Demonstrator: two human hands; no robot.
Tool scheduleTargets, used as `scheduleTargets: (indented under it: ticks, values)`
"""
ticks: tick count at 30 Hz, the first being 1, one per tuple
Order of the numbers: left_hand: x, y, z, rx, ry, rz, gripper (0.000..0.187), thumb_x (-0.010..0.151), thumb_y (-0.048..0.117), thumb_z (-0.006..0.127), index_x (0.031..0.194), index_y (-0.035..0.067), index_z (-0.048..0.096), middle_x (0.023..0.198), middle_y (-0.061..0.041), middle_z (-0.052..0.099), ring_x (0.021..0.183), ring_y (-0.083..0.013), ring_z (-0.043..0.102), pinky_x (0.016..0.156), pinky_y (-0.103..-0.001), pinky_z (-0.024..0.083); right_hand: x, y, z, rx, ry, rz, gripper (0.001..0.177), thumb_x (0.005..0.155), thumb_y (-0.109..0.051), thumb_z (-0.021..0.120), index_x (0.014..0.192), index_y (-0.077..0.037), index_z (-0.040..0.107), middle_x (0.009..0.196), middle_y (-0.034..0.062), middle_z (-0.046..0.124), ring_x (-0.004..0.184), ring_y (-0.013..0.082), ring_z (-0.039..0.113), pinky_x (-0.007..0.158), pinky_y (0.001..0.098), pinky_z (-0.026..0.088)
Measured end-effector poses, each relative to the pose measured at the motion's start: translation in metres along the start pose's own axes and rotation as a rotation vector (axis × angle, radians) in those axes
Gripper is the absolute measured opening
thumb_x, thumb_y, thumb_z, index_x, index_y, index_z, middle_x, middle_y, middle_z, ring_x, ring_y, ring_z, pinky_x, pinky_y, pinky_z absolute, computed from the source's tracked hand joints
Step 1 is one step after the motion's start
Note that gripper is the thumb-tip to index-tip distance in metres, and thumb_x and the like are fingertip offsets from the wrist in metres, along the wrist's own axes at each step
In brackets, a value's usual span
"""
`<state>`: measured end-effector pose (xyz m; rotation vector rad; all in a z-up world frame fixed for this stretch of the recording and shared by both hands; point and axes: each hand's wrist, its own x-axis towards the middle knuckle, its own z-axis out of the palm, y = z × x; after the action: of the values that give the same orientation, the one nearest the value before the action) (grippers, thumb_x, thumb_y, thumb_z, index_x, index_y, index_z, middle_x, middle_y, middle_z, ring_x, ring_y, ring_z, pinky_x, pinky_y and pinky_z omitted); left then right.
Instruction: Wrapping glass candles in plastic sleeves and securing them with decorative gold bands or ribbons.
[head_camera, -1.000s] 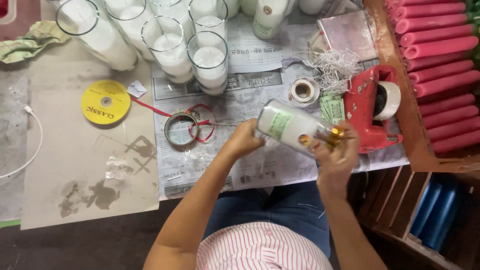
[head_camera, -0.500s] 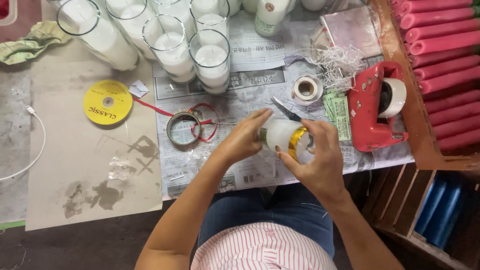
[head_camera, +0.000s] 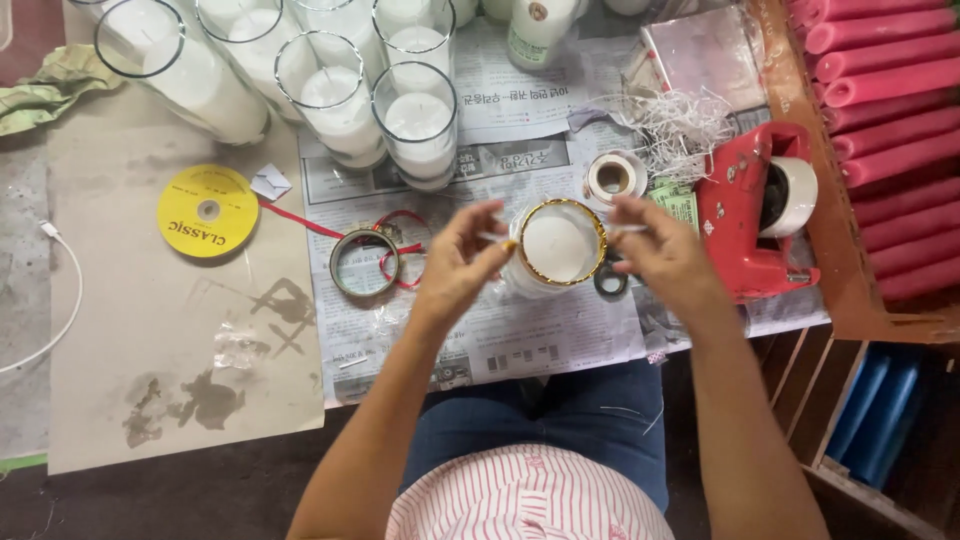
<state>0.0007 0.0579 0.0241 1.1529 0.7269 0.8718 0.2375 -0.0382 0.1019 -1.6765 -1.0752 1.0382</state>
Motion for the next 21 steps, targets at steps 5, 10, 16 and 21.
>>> scheduleTargets:
  ticks: [5, 10, 16, 21]
  values:
    - [-0.008, 0.012, 0.025, 0.163, 0.151, 0.010, 0.025, 0.093, 0.015, 0.067, 0.116, 0.007, 0.073, 0.085, -0.009, 0.070, 0.069, -0.0148, 0.069, 0.054, -0.027, 0.061, 0.003, 0.043, 0.028, -0.023, 0.102, -0.020, 0.016, 0.100, -0.009, 0.059, 0.109, -0.008, 0.073, 0.083, 0.0097, 0.069, 0.071, 0.0160, 0.068, 0.062, 0.0351, 0.061]
    - [0.011, 0.003, 0.013, 0.039, 0.090, 0.009, 0.016, 0.092, 0.006, 0.066, 0.106, 0.003, 0.072, 0.080, -0.011, 0.070, 0.063, -0.0156, 0.068, 0.052, -0.026, 0.060, 0.011, 0.030, 0.018, -0.007, 0.150, -0.066, 0.014, 0.099, -0.001, 0.061, 0.105, -0.004, 0.074, 0.076, 0.0148, 0.070, 0.061, 0.0165, 0.067, 0.056, 0.0310, 0.062]
    - [0.030, 0.033, 0.005, -0.290, -0.025, -0.045, 0.029, 0.088, 0.008, 0.078, 0.113, 0.001, 0.066, 0.087, -0.013, 0.069, 0.067, -0.0180, 0.070, 0.056, -0.027, 0.063, 0.014, -0.009, -0.001, 0.333, 0.194, -0.180, 0.010, 0.105, -0.003, 0.061, 0.111, 0.004, 0.065, 0.083, 0.0149, 0.066, 0.071, 0.0164, 0.070, 0.062, 0.0301, 0.067]
    - [0.032, 0.061, -0.001, -0.266, -0.051, 0.027, 0.031, 0.089, 0.007, 0.076, 0.117, 0.002, 0.064, 0.088, -0.012, 0.068, 0.067, -0.0167, 0.070, 0.058, -0.026, 0.063, 0.019, -0.011, -0.010, 0.778, 0.015, -0.083, 0.013, 0.103, -0.010, 0.064, 0.108, 0.001, 0.061, 0.080, 0.0126, 0.064, 0.071, 0.0173, 0.071, 0.062, 0.0294, 0.067]
